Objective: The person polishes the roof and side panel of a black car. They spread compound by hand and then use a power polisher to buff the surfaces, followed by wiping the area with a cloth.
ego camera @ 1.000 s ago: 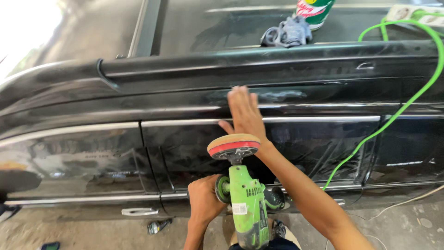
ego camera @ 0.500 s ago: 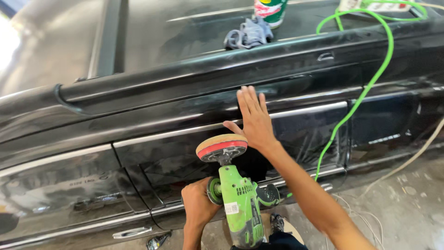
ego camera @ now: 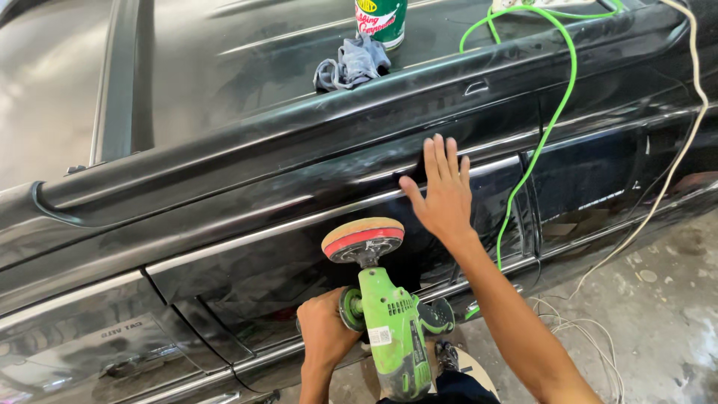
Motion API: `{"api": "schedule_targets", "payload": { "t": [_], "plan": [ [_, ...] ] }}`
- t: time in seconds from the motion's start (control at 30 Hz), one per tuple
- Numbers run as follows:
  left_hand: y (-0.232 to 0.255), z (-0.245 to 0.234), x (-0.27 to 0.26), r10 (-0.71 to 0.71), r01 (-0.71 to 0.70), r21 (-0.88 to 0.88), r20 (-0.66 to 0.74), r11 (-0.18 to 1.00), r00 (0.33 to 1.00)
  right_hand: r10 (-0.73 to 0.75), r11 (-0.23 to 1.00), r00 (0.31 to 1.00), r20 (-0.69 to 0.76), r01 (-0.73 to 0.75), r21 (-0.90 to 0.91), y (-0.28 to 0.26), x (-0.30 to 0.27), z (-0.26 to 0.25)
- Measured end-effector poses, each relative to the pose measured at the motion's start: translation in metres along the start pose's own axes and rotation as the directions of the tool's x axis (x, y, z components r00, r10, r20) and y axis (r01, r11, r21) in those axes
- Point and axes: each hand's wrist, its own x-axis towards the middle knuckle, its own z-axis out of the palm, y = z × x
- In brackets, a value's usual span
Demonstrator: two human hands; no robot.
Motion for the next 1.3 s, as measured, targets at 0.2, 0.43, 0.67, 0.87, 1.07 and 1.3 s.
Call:
{"api": "schedule_targets", "payload": {
  "t": [0.2,0.43,0.67,0.87,1.07,1.3],
  "plan": [
    [0.002,0.011,0.004,0.010,-0.011,0.044,0.025,0.999,1.000,0.015,0.871,0.977,0.212,-0.117,0.477,0.000,-0.020,-0.031],
    [0.009,0.033,0.008,0.105,-0.110,0.065,0.066,0.992,0.992,-0.168,0.574,0.814,0.555,-0.377,0.727,-0.020,-0.012,-0.097],
    [0.019,0.038,0.002,0.007,-0.010,0.052,0.067,0.999,0.998,-0.086,0.815,0.942,0.325,-0.121,0.566,0.010,-0.027,-0.131],
    [0.042,0.029,0.017,-0.285,0.283,0.040,0.179,0.958,0.942,-0.388,0.788,0.766,0.513,-0.012,0.615,-0.007,-0.079,-0.157],
    [0.086,0.020,0.041,-0.190,0.271,-0.233,0.319,0.934,0.929,0.094,0.906,0.913,0.397,-0.244,0.347,0.005,-0.080,-0.149],
    [0.114,0.043,0.060,-0.062,0.220,-0.368,0.397,0.903,0.916,0.124,0.956,0.957,0.264,-0.186,0.227,0.033,-0.033,-0.159]
  ]
}}
